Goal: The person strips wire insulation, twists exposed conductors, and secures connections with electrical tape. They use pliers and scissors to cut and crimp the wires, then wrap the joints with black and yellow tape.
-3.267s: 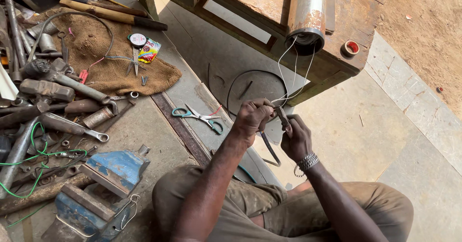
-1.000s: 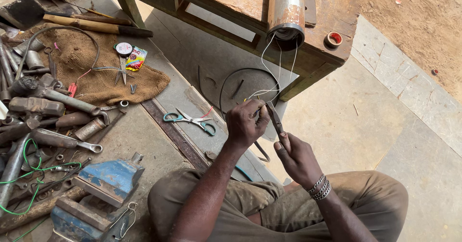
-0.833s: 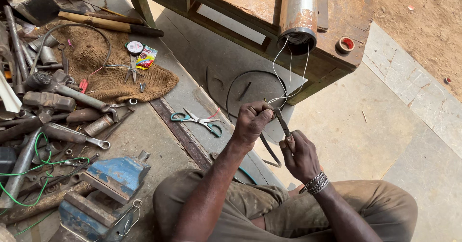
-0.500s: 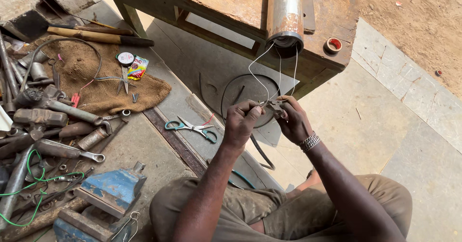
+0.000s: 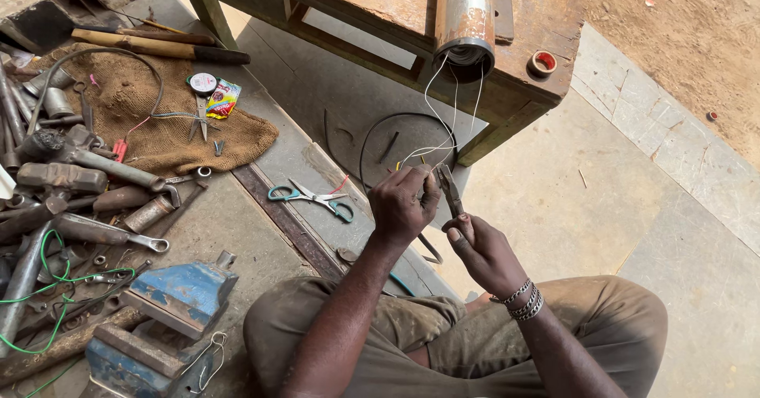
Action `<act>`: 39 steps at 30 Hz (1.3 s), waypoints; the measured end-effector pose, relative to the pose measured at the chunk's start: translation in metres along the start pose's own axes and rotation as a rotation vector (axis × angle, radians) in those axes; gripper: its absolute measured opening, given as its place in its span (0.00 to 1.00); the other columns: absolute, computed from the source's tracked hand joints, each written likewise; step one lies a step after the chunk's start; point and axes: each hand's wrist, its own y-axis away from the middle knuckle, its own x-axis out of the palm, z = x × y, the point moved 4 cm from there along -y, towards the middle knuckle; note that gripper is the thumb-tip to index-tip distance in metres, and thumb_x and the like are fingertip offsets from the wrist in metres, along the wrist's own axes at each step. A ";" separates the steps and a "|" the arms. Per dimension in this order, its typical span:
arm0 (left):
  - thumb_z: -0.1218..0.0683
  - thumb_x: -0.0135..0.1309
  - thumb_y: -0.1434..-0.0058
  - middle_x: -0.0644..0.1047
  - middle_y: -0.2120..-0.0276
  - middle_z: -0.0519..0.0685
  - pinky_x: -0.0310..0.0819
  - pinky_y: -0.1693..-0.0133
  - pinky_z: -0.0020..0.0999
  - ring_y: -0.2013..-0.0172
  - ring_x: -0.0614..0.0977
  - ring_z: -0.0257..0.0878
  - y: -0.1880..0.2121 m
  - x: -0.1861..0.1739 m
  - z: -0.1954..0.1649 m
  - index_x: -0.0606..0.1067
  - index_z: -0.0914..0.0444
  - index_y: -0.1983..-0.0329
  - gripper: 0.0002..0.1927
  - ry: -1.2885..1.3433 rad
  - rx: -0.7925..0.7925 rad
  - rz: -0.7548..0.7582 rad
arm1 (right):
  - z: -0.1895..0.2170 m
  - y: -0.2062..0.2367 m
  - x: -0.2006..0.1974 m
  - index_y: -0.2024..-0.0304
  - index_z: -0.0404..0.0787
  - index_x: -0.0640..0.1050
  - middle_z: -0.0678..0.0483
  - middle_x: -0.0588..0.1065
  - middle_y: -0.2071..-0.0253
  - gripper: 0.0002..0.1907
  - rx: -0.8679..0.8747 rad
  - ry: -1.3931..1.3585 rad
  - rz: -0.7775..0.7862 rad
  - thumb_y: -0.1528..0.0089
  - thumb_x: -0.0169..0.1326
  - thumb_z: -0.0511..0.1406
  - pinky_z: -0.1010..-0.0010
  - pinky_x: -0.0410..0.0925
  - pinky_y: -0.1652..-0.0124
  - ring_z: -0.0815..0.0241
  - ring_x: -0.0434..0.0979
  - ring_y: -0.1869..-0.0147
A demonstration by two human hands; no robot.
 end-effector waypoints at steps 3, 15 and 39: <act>0.58 0.57 0.36 0.74 0.78 0.47 0.72 0.74 0.39 0.76 0.79 0.42 0.000 -0.002 -0.001 0.77 0.62 0.63 0.02 -0.034 0.050 0.021 | 0.009 -0.001 0.001 0.58 0.36 0.77 0.52 0.74 0.76 0.17 -0.059 0.016 -0.033 0.34 0.52 0.44 0.66 0.68 0.70 0.62 0.72 0.73; 0.59 0.55 0.36 0.65 0.84 0.39 0.50 0.82 0.26 0.85 0.59 0.26 0.016 0.028 0.042 0.77 0.66 0.68 0.06 1.245 -0.805 0.409 | -0.030 -0.055 0.011 0.67 0.35 0.69 0.44 0.73 0.67 0.10 -0.629 0.267 -0.400 0.39 0.58 0.31 0.61 0.67 0.71 0.49 0.74 0.71; 0.50 0.66 0.40 0.82 0.69 0.50 0.77 0.66 0.37 0.67 0.84 0.40 0.023 0.006 0.061 0.83 0.64 0.64 0.11 0.328 -0.301 0.182 | -0.029 -0.011 0.131 0.52 0.38 0.75 0.40 0.73 0.57 0.17 -0.414 0.433 0.489 0.40 0.56 0.41 0.48 0.68 0.55 0.37 0.75 0.56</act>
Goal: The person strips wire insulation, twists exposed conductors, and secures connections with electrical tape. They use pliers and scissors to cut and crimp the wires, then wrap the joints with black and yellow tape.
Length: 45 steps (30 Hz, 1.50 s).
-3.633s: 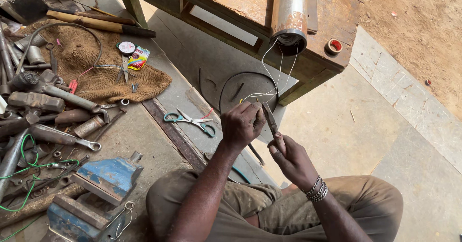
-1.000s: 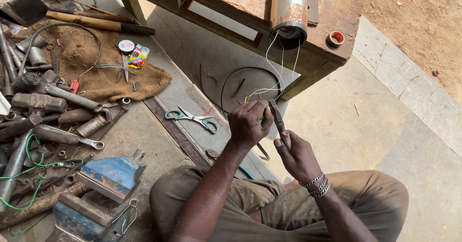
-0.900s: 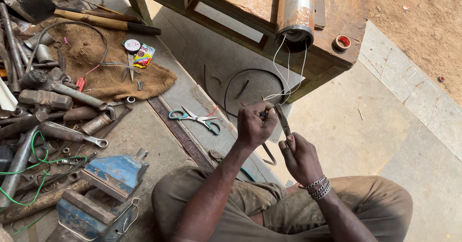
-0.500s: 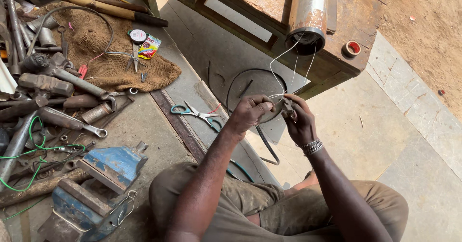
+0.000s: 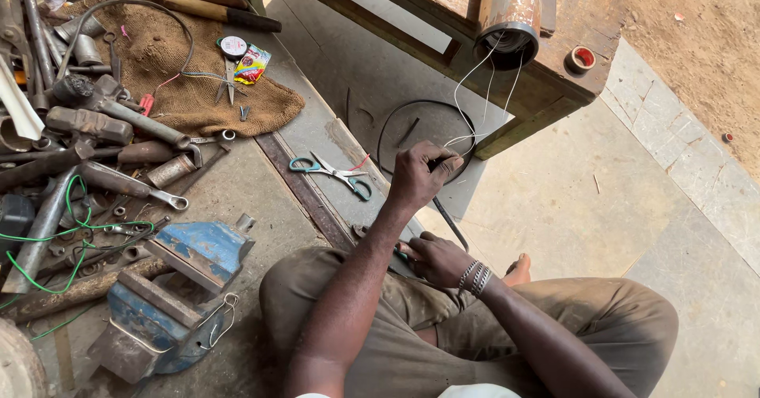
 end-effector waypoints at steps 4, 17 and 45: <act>0.49 0.65 0.40 0.80 0.72 0.50 0.76 0.65 0.38 0.70 0.83 0.41 0.012 0.006 -0.004 0.81 0.64 0.69 0.13 -0.051 0.025 -0.016 | 0.033 -0.079 0.018 0.48 0.43 0.76 0.44 0.71 0.50 0.17 0.056 0.142 -0.074 0.31 0.54 0.47 0.54 0.68 0.48 0.47 0.73 0.47; 0.41 0.63 0.37 0.70 0.85 0.44 0.65 0.74 0.35 0.79 0.72 0.33 -0.013 -0.012 0.039 0.72 0.63 0.82 0.26 0.099 -0.172 -0.002 | 0.015 -0.072 -0.015 0.47 0.36 0.78 0.45 0.78 0.47 0.19 -0.088 -0.263 -0.237 0.40 0.60 0.35 0.59 0.73 0.49 0.49 0.79 0.46; 0.53 0.51 0.28 0.75 0.73 0.41 0.67 0.71 0.21 0.73 0.71 0.26 -0.006 0.017 0.022 0.81 0.66 0.49 0.14 0.568 -0.462 0.470 | -0.139 -0.013 -0.318 0.56 0.38 0.80 0.50 0.78 0.62 0.11 0.146 -0.629 -1.354 0.34 0.63 0.39 0.69 0.71 0.65 0.61 0.77 0.63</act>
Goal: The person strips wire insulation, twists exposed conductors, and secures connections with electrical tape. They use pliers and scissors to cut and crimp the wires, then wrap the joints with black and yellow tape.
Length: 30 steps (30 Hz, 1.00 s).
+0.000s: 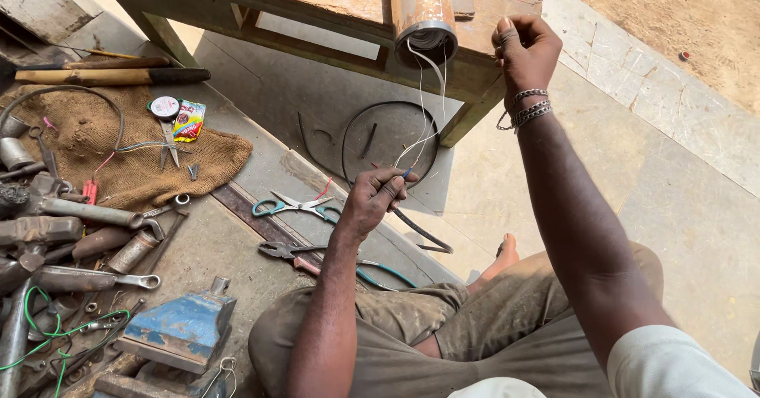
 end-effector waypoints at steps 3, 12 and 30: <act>0.52 0.51 0.28 0.76 0.72 0.42 0.69 0.70 0.22 0.72 0.72 0.27 0.001 0.002 -0.001 0.81 0.66 0.49 0.14 -0.065 -0.006 0.000 | 0.013 -0.015 -0.001 0.51 0.45 0.82 0.48 0.76 0.51 0.20 -0.378 0.771 -0.122 0.42 0.70 0.43 0.56 0.73 0.56 0.52 0.76 0.50; 0.50 0.47 0.26 0.78 0.69 0.42 0.72 0.65 0.24 0.69 0.75 0.27 -0.003 0.018 0.009 0.77 0.62 0.56 0.13 -0.034 0.070 -0.026 | -0.010 0.044 -0.038 0.53 0.37 0.82 0.47 0.79 0.46 0.11 0.004 0.127 0.169 0.35 0.64 0.35 0.69 0.74 0.57 0.62 0.80 0.57; 0.65 0.62 0.36 0.82 0.58 0.53 0.73 0.58 0.24 0.62 0.78 0.31 -0.025 0.059 0.043 0.75 0.71 0.52 0.11 -0.493 0.196 -0.315 | -0.094 0.174 -0.061 0.69 0.35 0.77 0.53 0.81 0.55 0.19 0.162 0.042 0.646 0.46 0.71 0.42 0.75 0.77 0.64 0.68 0.80 0.64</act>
